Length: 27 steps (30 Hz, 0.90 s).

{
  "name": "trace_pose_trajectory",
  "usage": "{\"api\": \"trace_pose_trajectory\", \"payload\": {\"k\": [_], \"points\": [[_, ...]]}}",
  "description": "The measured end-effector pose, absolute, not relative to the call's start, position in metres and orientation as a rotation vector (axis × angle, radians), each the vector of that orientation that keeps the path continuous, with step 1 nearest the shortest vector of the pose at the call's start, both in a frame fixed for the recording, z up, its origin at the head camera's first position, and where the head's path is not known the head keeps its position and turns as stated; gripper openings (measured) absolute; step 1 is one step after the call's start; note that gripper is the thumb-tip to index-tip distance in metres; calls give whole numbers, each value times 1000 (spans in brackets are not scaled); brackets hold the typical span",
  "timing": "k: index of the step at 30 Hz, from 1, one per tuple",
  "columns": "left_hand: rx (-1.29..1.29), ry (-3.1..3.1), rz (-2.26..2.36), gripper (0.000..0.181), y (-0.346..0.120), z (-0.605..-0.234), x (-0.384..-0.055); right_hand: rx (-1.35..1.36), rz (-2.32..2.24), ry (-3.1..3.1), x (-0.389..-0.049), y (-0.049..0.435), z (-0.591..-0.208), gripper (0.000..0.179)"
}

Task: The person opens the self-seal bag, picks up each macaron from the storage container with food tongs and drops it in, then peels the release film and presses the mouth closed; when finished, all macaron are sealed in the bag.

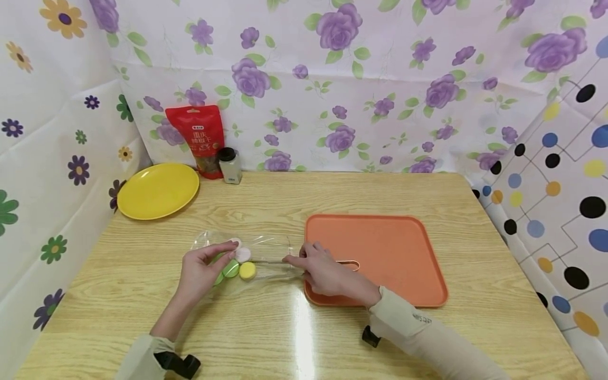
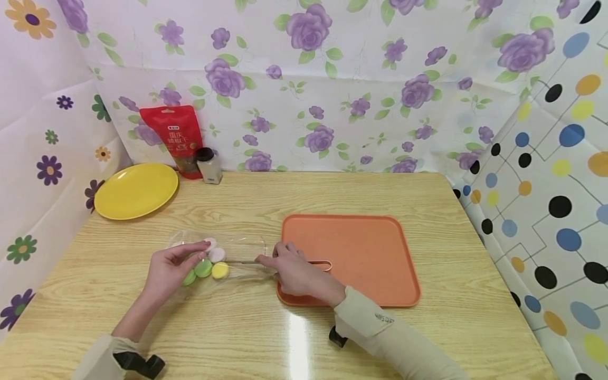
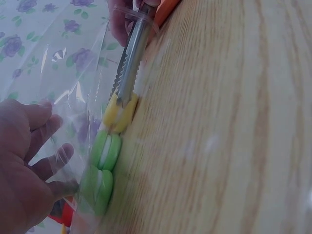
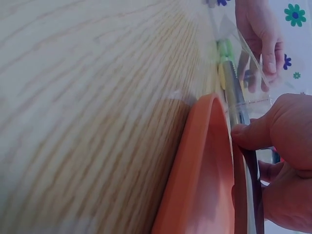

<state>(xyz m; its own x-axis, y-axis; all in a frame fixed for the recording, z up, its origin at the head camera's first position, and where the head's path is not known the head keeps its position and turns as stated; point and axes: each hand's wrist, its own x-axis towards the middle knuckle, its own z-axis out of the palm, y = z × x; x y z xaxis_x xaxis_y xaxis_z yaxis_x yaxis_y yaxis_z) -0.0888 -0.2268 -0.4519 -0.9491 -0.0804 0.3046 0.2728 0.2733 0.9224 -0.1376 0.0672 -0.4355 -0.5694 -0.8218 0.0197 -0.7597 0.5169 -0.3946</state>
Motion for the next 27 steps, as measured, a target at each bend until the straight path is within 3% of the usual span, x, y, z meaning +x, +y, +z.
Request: {"api": "trace_pose_trajectory", "payload": {"k": [13,19,27], "points": [[-174,-2271,-1711,17,-227,-452,-89,-1450,-551,2621,-138,76,-436,51],[-158,-2273,-1728,17,-227,-453,-90,-1509,-628,2683,-137,114,-436,53],[-150,-2267,-1733,19,-223,-455,-93,-1327,-722,2784,-128,182,-433,57]]}}
